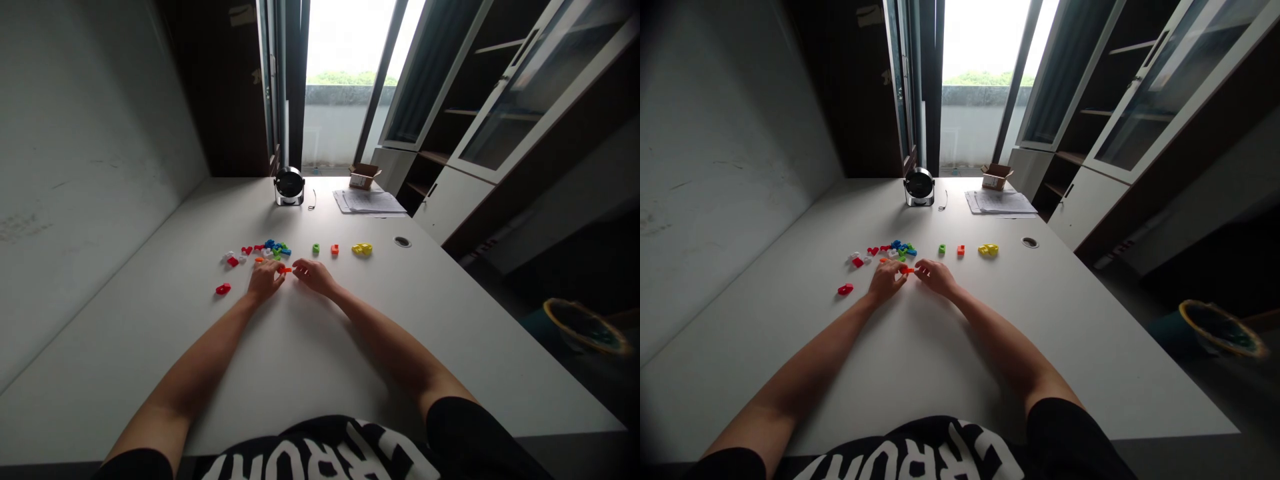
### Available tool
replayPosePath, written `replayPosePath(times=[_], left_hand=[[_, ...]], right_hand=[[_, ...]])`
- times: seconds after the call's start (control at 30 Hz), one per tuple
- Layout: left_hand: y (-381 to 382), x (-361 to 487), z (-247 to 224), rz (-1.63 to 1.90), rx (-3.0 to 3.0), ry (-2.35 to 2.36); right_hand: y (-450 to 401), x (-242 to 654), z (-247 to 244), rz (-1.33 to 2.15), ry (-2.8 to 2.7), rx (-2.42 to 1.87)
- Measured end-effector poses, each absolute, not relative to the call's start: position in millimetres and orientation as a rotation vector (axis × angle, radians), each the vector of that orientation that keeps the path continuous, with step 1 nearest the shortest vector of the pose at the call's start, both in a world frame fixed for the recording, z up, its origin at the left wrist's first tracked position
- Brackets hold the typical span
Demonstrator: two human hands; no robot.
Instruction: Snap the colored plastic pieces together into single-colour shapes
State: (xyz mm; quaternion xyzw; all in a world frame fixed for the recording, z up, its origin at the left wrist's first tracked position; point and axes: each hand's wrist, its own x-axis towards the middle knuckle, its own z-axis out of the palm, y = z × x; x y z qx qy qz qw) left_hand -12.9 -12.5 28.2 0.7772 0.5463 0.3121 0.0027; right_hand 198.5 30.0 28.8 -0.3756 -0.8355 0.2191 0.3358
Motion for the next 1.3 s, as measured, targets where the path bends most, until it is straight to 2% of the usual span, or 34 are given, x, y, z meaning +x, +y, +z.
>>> replayPosePath(times=[0.33,0.67,1.0,1.3], left_hand=[[-15,-8,26,1.145,2.333,1.555],[-8,-17,25,1.181,2.001,1.306],[-11,-14,24,1.268,2.083,1.345],[-13,-12,27,1.201,2.112,1.387]], right_hand=[[27,194,25,0.76,-2.088,-0.995],[22,195,31,0.68,-2.102,-0.781],[28,197,21,0.792,-2.032,-0.837],[29,196,23,0.83,-2.022,-0.804]])
